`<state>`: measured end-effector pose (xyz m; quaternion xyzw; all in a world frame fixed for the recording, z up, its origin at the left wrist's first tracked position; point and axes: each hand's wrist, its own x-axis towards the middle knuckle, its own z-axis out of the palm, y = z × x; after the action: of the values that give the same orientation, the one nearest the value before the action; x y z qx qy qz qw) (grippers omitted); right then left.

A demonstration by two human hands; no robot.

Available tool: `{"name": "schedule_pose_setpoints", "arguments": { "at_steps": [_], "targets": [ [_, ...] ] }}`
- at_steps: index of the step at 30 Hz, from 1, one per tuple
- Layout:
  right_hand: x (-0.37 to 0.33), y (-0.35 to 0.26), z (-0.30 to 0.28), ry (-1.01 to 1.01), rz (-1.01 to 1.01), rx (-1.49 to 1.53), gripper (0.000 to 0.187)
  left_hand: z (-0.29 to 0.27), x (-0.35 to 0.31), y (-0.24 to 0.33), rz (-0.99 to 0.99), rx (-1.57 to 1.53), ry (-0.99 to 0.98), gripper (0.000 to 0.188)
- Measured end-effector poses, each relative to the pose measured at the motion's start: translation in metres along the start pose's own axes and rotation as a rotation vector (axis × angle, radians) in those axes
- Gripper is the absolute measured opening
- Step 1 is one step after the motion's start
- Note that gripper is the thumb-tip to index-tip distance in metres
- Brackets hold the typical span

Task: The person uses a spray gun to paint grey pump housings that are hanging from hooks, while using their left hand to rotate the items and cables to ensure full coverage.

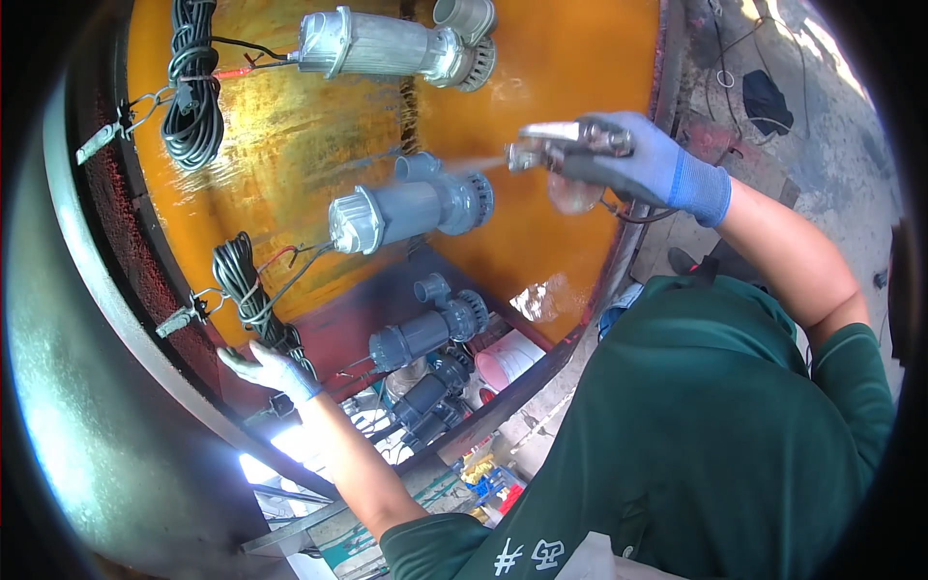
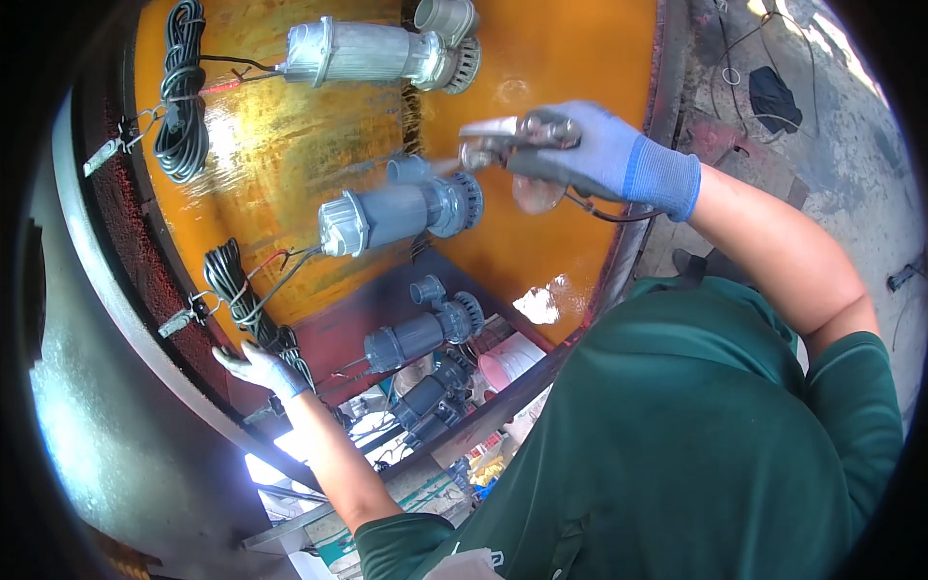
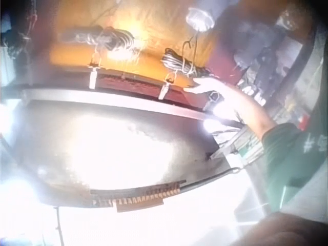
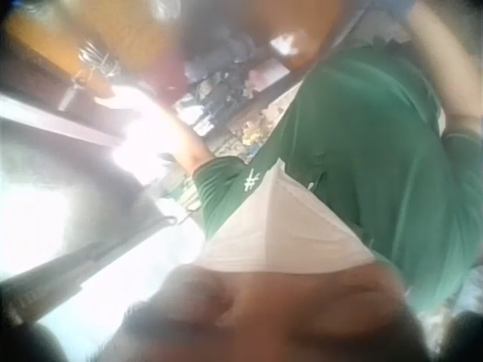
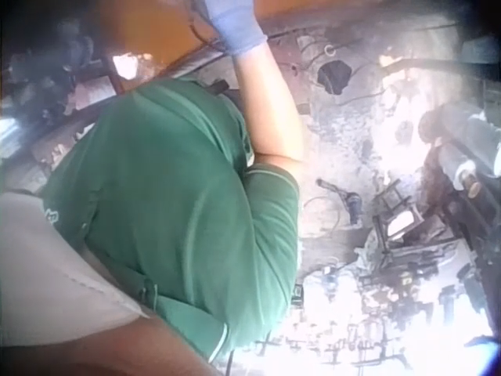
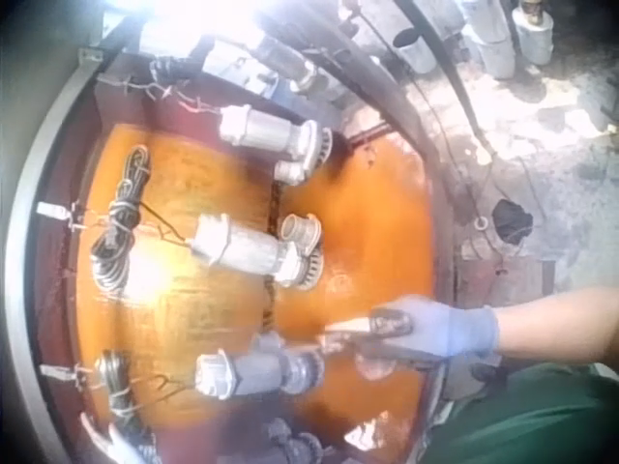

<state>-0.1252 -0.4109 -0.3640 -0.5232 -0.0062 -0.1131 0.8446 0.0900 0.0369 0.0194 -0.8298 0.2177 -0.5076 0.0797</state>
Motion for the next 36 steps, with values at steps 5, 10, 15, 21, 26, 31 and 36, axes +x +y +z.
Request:
{"name": "schedule_pose_setpoints", "arguments": {
  "at_steps": [5, 10, 15, 21, 26, 31, 36],
  "targets": [
    [-0.004, 0.006, -0.010, -0.310, 0.096, -0.051, 0.030, -0.001, 0.035, 0.094, 0.140, -0.245, -0.143, 0.057],
    [-0.006, 0.029, -0.005, -0.023, 0.108, 0.013, 0.029, 0.032, 0.045, 0.119, -0.266, -1.003, -0.454, 0.057],
    [-0.016, 0.027, -0.005, -0.291, 0.088, -0.131, 0.035, 0.043, 0.046, 0.091, -0.368, -1.211, -0.449, 0.045],
    [-0.018, 0.061, 0.000, 0.026, 0.136, 0.055, 0.029, 0.038, 0.032, 0.093, -0.278, -1.175, -0.430, 0.050],
    [-0.028, 0.058, 0.009, -0.324, 0.185, 0.014, 0.024, 0.024, 0.033, 0.058, -0.244, -1.175, -0.488, 0.052],
    [-0.017, 0.086, 0.007, -0.056, 0.242, 0.144, 0.024, 0.011, 0.019, 0.093, -0.341, -1.069, -0.464, 0.050],
    [-0.020, 0.066, 0.002, -0.308, 0.196, 0.006, 0.023, -0.003, 0.009, 0.074, -0.320, -0.794, -0.338, 0.046]
  ]
}}
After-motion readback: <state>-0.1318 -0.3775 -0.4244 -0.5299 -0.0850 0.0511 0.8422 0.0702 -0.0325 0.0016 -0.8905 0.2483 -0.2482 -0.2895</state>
